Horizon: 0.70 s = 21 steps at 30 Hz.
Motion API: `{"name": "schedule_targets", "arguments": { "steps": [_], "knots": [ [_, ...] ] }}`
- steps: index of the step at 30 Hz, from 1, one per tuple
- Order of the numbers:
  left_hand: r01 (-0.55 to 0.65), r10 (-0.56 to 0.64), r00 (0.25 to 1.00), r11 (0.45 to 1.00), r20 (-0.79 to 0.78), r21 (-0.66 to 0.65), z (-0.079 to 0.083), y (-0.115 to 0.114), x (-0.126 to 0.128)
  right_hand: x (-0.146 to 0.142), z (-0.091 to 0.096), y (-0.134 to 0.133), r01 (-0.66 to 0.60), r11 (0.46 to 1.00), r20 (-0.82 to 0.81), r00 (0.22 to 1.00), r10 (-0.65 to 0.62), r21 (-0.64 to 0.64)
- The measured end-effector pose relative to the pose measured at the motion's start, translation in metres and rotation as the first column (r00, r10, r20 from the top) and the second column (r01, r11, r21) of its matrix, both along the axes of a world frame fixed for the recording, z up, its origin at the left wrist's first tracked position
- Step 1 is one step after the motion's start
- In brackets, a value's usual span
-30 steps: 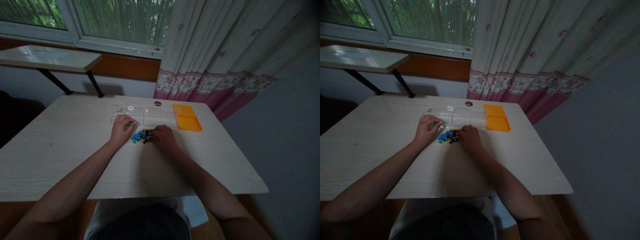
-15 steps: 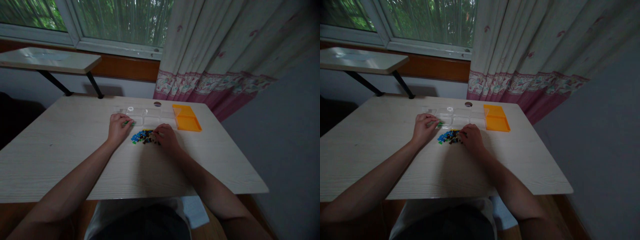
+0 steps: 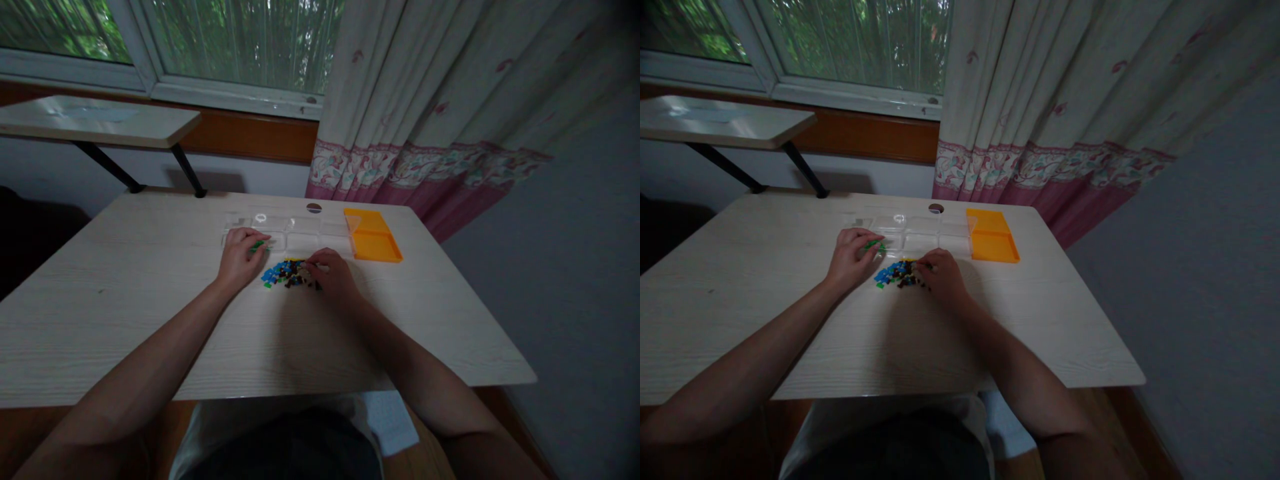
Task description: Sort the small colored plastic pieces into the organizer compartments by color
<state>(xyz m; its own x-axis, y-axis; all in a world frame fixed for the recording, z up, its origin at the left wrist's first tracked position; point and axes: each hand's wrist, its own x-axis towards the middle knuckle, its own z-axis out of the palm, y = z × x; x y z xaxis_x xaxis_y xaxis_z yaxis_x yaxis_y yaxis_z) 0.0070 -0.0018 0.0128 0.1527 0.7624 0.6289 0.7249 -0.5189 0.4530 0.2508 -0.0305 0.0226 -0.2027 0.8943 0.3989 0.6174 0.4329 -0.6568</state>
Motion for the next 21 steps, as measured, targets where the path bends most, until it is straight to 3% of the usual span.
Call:
{"name": "schedule_targets", "arguments": {
  "steps": [4,7,21],
  "knots": [
    [0.273,-0.275,0.954,0.961,-0.123,-0.032,0.008,-0.016,0.016,-0.001,-0.001,0.001,0.014,0.993,-0.107,0.994,-0.027,-0.119],
    [0.359,-0.362,0.917,0.932,-0.169,-0.045,0.011,-0.025,0.027,-0.003,0.0,-0.001,-0.032,0.986,-0.142,0.99,0.009,-0.161],
    [0.355,-0.35,0.927,0.935,-0.136,0.018,0.008,-0.025,0.029,-0.007,0.003,-0.006,-0.136,0.98,-0.169,0.979,0.11,-0.146]
  ]
}}
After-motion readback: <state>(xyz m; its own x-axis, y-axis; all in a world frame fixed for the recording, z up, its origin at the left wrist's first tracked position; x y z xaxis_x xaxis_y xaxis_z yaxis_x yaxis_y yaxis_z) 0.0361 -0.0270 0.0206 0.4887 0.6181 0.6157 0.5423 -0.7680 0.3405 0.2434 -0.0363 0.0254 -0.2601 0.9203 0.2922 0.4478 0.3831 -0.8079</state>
